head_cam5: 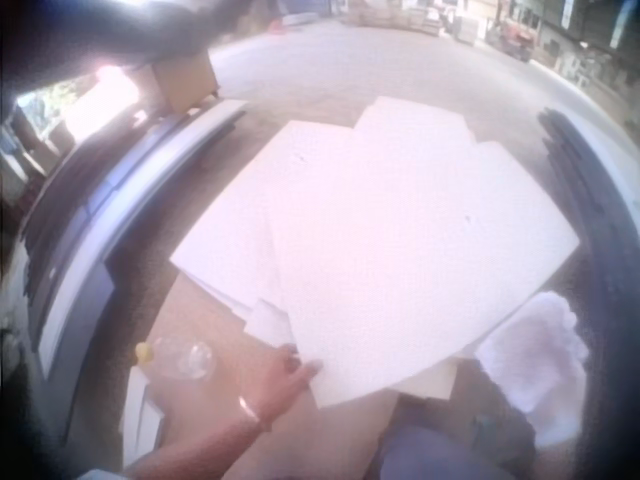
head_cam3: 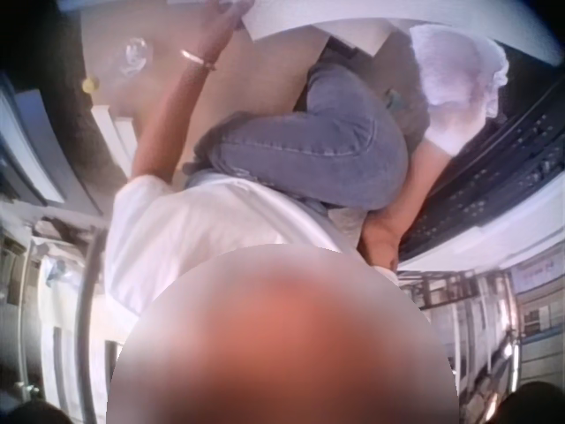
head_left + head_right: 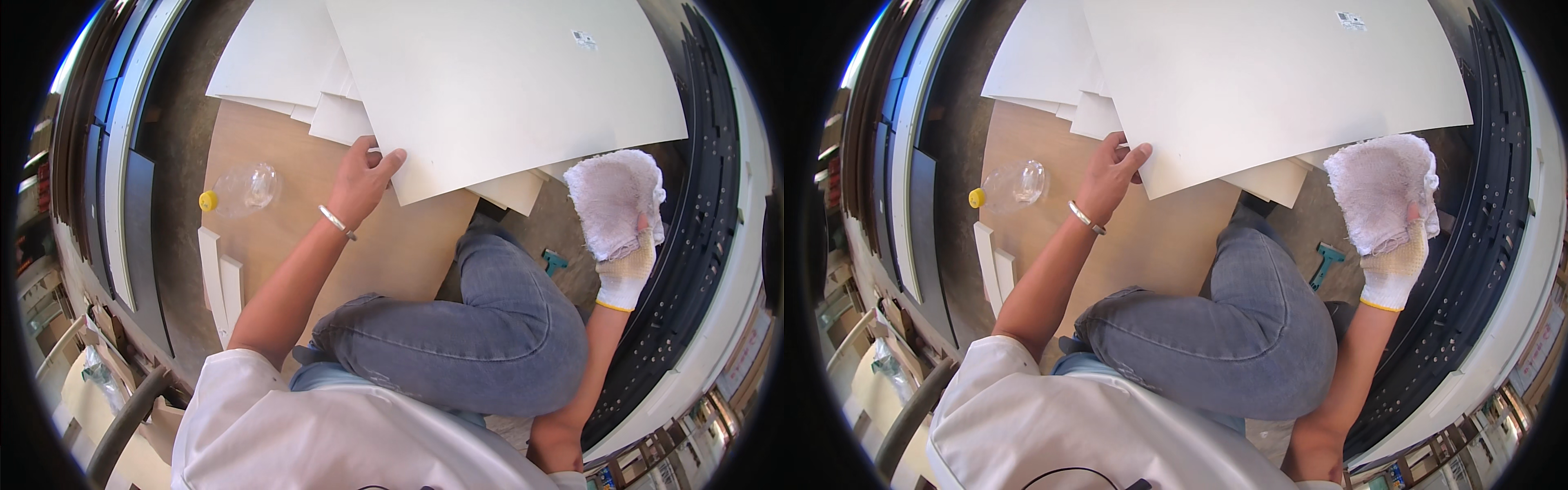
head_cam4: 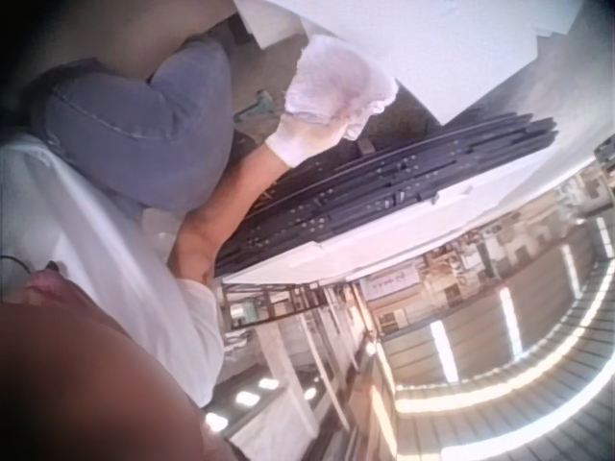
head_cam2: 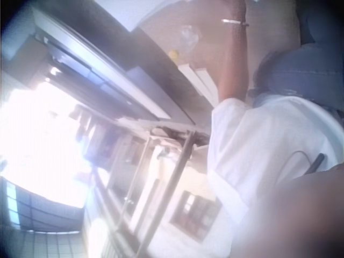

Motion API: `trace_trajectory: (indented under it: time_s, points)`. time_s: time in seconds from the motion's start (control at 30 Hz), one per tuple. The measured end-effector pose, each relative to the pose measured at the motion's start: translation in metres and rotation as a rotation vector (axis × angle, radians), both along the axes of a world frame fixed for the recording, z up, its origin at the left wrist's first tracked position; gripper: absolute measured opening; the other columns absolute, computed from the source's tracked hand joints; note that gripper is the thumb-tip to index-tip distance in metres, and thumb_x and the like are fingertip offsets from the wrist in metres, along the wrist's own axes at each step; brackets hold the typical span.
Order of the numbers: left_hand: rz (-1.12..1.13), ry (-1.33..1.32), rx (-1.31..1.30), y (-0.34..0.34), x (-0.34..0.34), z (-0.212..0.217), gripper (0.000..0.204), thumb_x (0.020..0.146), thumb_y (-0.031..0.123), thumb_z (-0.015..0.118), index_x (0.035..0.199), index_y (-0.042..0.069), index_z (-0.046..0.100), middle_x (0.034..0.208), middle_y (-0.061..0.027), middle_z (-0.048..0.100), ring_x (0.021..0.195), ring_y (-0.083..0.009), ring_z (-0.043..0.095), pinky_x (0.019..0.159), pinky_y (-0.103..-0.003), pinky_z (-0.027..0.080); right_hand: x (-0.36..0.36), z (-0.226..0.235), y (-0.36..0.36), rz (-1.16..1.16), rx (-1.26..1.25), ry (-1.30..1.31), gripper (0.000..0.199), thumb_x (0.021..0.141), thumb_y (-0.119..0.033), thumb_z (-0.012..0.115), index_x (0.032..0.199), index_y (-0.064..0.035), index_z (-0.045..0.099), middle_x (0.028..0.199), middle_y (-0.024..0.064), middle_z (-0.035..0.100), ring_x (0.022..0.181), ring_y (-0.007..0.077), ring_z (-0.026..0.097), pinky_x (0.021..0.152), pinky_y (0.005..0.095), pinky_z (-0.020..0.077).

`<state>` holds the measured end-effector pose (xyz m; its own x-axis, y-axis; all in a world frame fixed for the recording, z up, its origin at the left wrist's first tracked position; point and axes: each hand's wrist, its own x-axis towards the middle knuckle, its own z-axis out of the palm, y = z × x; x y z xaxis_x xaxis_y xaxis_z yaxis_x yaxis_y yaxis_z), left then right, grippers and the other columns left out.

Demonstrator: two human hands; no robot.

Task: The person kneels on the floor and wipes the surface of white panels with a cloth, occasionally using a squeegee to smooth the surface. They handle multiple panels one at a time, flipping and repositioning them as needed.

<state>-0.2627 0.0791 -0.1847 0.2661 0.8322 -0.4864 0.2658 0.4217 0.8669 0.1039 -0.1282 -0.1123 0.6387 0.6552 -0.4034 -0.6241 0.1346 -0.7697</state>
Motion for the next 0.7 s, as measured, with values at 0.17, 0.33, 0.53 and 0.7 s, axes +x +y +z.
trace_trajectory:
  time_s: [0.17,0.33,0.53,0.7]
  points:
    - [0.135,-0.138,0.053,-0.006,0.032,-0.013,0.054,0.096,0.030,0.077,0.128,-0.008,0.053,0.116,-0.0161,0.068,0.103,-0.0210,0.065,0.089,-0.037,0.053,-0.004,-0.007,0.005,-0.034,-0.052,-0.078,0.052,0.105,-0.023,0.061,0.154,-0.0112,0.050,0.156,0.0151,0.053,0.141,0.0380,0.053,0.114,0.0562,0.0491]
    - [0.283,-0.171,0.167,-0.027,0.044,-0.034,0.049,0.103,0.031,0.067,0.128,-0.009,0.052,0.118,-0.0157,0.064,0.106,-0.0216,0.060,0.096,-0.037,0.049,0.004,-0.014,0.016,-0.189,0.046,0.067,0.051,0.104,-0.022,0.060,0.153,-0.0097,0.050,0.154,0.0146,0.054,0.139,0.0375,0.055,0.115,0.0575,0.0471]
    - [0.158,-0.106,0.258,-0.074,0.043,-0.033,0.041,0.110,0.024,0.052,0.137,-0.007,0.049,0.130,-0.0159,0.060,0.118,-0.0224,0.056,0.105,-0.038,0.045,0.034,-0.044,0.059,-0.345,-0.018,0.044,0.043,0.106,-0.019,0.056,0.148,-0.0087,0.056,0.149,0.0118,0.061,0.136,0.0303,0.059,0.116,0.0496,0.0466]
    - [0.042,-0.143,0.116,-0.108,0.037,-0.029,0.041,0.113,0.026,0.051,0.140,-0.004,0.050,0.132,-0.0121,0.062,0.121,-0.0177,0.056,0.106,-0.035,0.045,0.057,-0.069,0.081,-0.367,-0.040,0.007,0.039,0.107,-0.012,0.053,0.145,-0.0043,0.056,0.144,0.0131,0.062,0.132,0.0308,0.060,0.114,0.0468,0.0482]
